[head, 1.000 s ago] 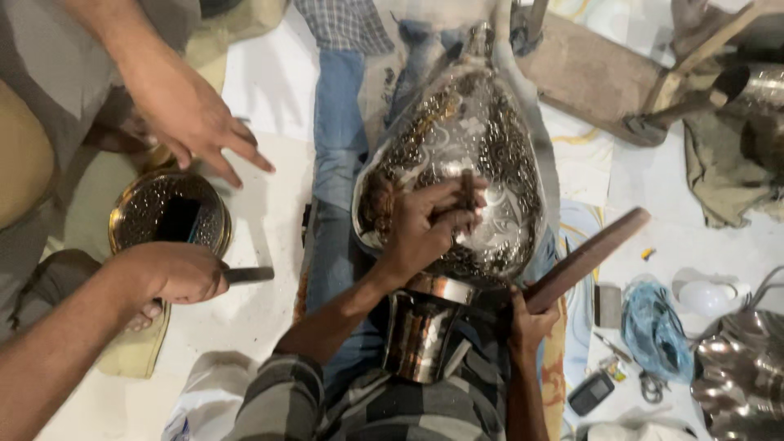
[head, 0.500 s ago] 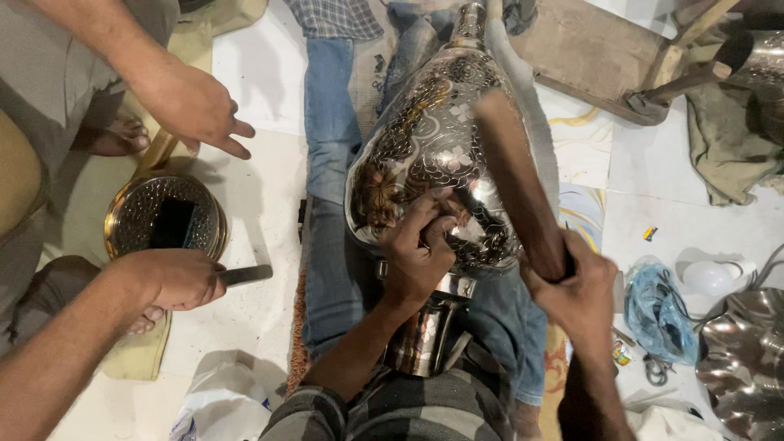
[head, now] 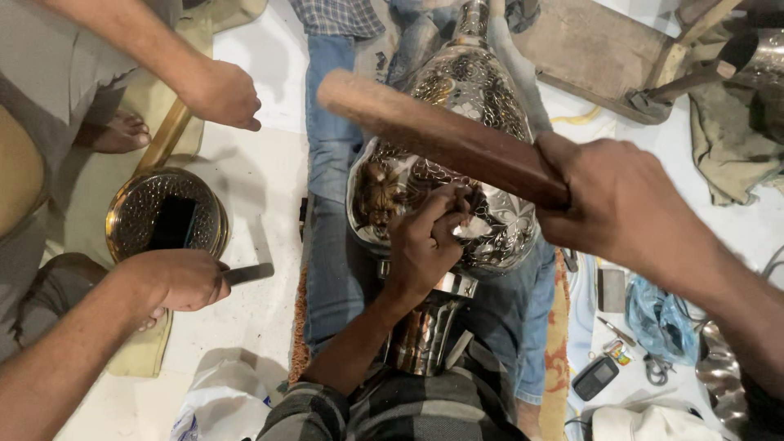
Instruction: The person sits on the floor with a large engraved brass vessel on their lap and decorates its surface by hand. They hold a small chisel against the metal and strike it with a wooden mallet, working pattern after pattern into the vessel body, occasionally repositioning the chisel and rotating their grip on the vessel.
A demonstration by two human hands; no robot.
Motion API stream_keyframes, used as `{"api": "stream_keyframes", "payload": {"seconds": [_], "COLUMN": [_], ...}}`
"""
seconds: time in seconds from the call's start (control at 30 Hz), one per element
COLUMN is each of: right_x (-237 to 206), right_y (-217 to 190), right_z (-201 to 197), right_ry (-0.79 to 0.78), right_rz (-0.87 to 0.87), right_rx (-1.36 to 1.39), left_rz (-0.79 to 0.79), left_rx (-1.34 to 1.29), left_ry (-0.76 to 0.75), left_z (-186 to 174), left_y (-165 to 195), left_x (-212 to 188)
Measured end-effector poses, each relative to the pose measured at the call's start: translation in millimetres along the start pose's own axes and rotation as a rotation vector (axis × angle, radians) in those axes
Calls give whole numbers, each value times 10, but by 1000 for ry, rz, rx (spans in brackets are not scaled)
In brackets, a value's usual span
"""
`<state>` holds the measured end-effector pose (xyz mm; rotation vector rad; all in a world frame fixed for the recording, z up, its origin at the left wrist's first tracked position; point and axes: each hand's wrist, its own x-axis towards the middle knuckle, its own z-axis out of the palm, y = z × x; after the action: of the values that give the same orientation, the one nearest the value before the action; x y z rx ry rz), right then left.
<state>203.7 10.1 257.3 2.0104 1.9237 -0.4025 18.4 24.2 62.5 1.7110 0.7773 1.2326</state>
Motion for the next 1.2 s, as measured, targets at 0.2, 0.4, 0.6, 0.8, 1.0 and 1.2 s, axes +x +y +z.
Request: {"api": "stream_keyframes", "payload": {"seconds": [0.2, 0.4, 0.6, 0.8, 1.0, 1.2], "right_x": [12, -48, -37, -21, -23, -25], "right_y": [99, 66, -26, -95, -134, 23], "right_z": [255, 215, 66, 72, 138, 351], "right_ry": [136, 147, 32, 18, 78, 196], "right_rz": [-33, 13, 8, -69, -99, -66], "right_rx": [223, 129, 8, -25, 275, 214], "left_rz": [-63, 56, 94, 71, 72, 76], "left_rx": [110, 86, 152, 187, 121, 147], "left_ry": [-166, -85, 48, 150, 16, -142], "left_z": [-2, -8, 42, 116, 38, 10], "left_y": [-103, -100, -42, -90, -133, -252], "left_x": [62, -43, -115, -136, -150, -23]}}
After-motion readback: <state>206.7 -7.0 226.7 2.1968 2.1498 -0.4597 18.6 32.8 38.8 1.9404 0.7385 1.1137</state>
